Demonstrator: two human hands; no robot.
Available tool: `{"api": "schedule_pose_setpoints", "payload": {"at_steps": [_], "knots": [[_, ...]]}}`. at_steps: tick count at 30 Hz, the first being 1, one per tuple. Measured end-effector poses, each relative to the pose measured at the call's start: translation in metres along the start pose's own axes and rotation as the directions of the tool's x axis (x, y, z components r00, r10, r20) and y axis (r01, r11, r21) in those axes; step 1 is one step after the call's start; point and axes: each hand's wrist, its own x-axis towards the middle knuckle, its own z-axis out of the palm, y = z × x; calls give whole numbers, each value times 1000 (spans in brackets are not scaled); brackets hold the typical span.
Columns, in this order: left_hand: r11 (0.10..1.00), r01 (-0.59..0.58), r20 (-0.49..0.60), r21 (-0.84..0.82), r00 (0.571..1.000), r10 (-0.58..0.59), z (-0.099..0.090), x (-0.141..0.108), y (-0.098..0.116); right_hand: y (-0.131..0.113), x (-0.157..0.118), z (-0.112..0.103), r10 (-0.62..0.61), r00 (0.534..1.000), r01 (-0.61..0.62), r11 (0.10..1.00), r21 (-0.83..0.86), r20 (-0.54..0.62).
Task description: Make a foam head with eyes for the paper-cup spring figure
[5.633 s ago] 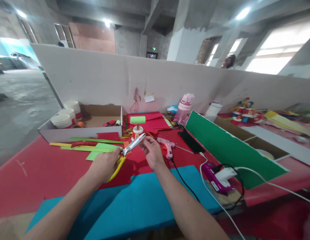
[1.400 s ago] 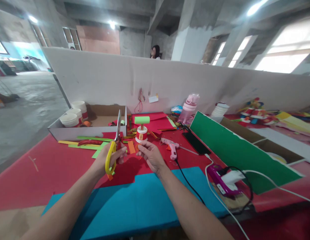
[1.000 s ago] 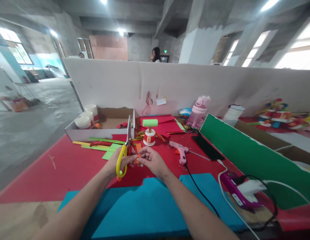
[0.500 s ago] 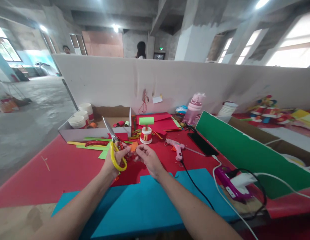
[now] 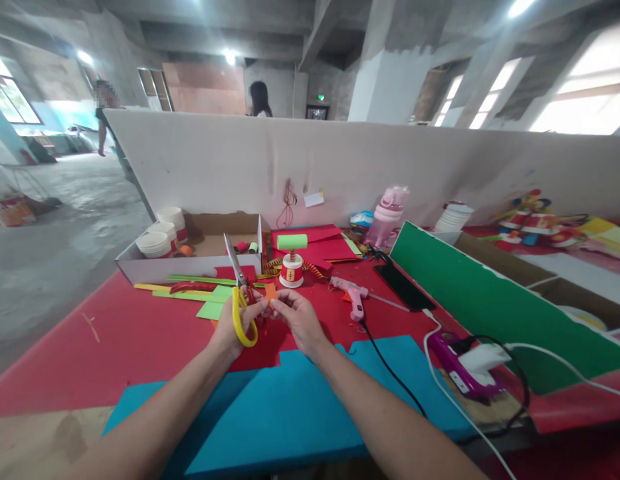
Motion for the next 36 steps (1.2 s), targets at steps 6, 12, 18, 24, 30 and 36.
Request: {"api": "schedule_pose_setpoints", "payload": {"at_steps": [6, 12, 18, 24, 30, 36], "knots": [[977, -60, 56, 203, 997, 50, -3, 1, 2, -1, 3, -3, 8, 999, -7, 999, 34, -31], [298, -265, 199, 917, 952, 233, -26, 1, 28, -20, 9, -16, -26, 989, 50, 986, 158, -148], [-153, -305, 300, 940, 952, -53, -24, -6, 38, -34, 12, -25, -63, 967, 108, 979, 175, -245], [-293, -324, 296, 899, 945, -137, -19, -9, 38, -36, 12, -26, -72, 970, 117, 975, 188, -233], [-334, -347, 318, 876, 938, -139, -20, -9, 33, -34, 11, -24, -82, 981, 119, 970, 210, -175], [-313, -372, 342, 874, 928, -148, -19, -9, 31, -31, 10, -24, -108, 986, 133, 967, 216, -124]]}}
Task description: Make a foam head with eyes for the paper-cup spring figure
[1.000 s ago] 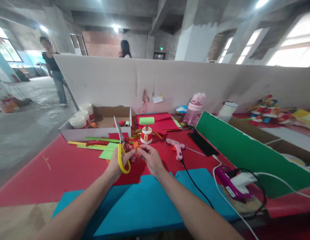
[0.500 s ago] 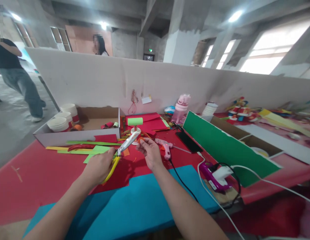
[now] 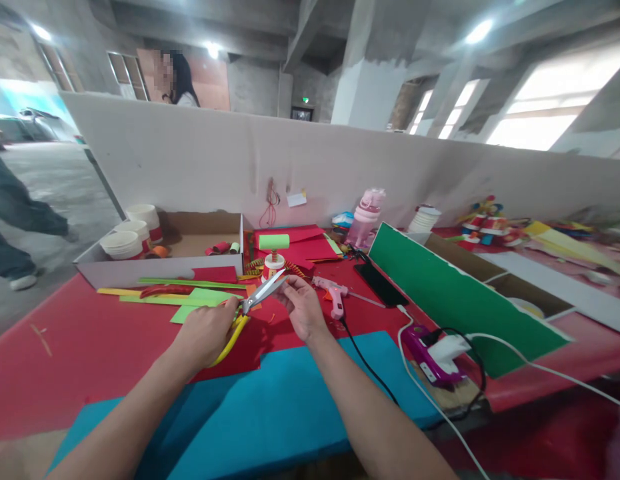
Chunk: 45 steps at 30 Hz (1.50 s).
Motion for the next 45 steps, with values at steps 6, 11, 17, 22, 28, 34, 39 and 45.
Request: {"api": "schedule_pose_setpoints", "payload": {"at_steps": [6, 11, 17, 22, 28, 34, 39, 45], "knots": [[1000, -10, 5, -28, 1000, 10, -2, -1, 0, 1, 1, -2, -9, 1000, 10, 999, -30, 29], [1000, -3, 19, -30, 1000, 3, -1, -1, -1, 2, 1, -2, -10, 1000, 11, 999, -39, 28], [999, -9, 15, -46, 1000, 10, 0, -1, -2, 1, 0, -2, -8, 1000, 10, 998, -62, 27], [998, -15, 23, -54, 1000, 16, -1, -2, -1, 0, -1, -2, -8, 1000, 10, 997, -75, 27], [999, -11, 36, -53, 999, 13, -5, -2, 1, 0, -1, -3, -7, 1000, 8, 997, -75, 26], [999, 6, 39, -33, 999, -5, -4, -2, 0, -1, -1, -3, -4, 1000, 6, 998, -68, 31], [999, 1, 46, -53, 999, 1, -7, -3, 1, -1, -1, -4, 3, 1000, -1, 997, -81, 26], [998, -1, 45, -63, 999, 4, -8, -4, 1, 0, 0, -6, 0, 1000, 1, 995, -97, 16]]}}
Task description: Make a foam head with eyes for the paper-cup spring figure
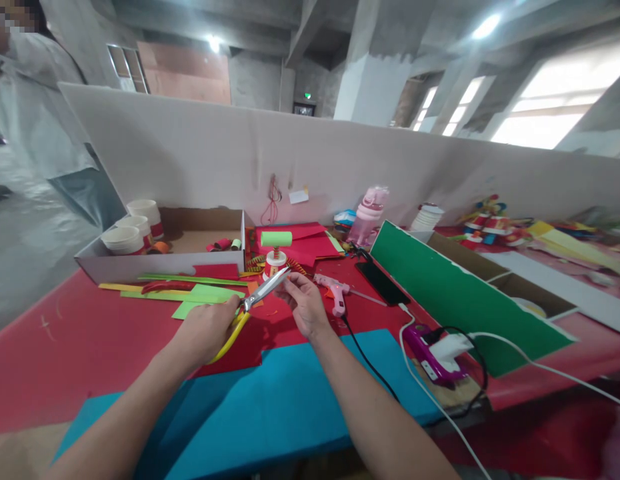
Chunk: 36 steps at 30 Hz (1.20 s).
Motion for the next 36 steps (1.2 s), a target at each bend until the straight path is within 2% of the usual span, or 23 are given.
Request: {"api": "schedule_pose_setpoints", "payload": {"at_steps": [24, 36], "knots": [[1000, 17, 8, 5, 1000, -17, 5, 2, -7, 0, 2, -3, 3, 1000, -4, 1000, -13, -30], [999, 20, 30, 25, 999, -21, 1, 1, -7, -2, 3, -3, 7, 995, -8, 1000, -14, -95]]}}
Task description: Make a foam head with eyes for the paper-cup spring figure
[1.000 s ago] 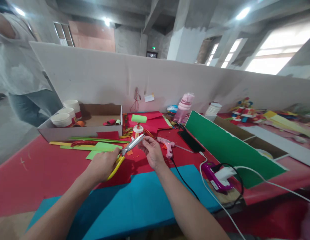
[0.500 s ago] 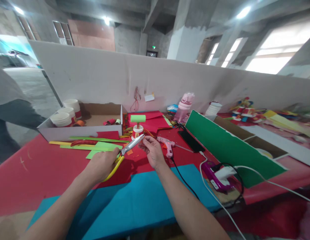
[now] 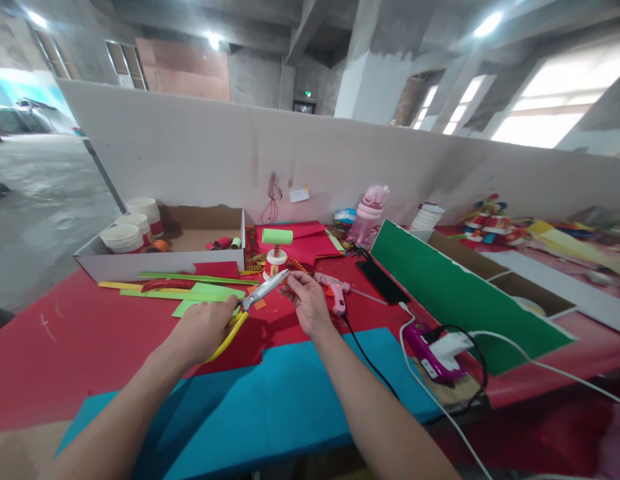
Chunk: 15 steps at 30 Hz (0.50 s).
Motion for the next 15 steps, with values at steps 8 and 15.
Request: {"api": "schedule_pose_setpoints", "payload": {"at_steps": [8, 15], "knots": [[1000, -13, -1, 15, 1000, 13, -2, 0, -1, -2, -1, 1, 7, 1000, -7, 1000, 5, -15], [999, -25, -7, 21, 1000, 25, -2, -1, -2, -2, 0, 0, 7, 1000, -7, 1000, -15, -13]]}}
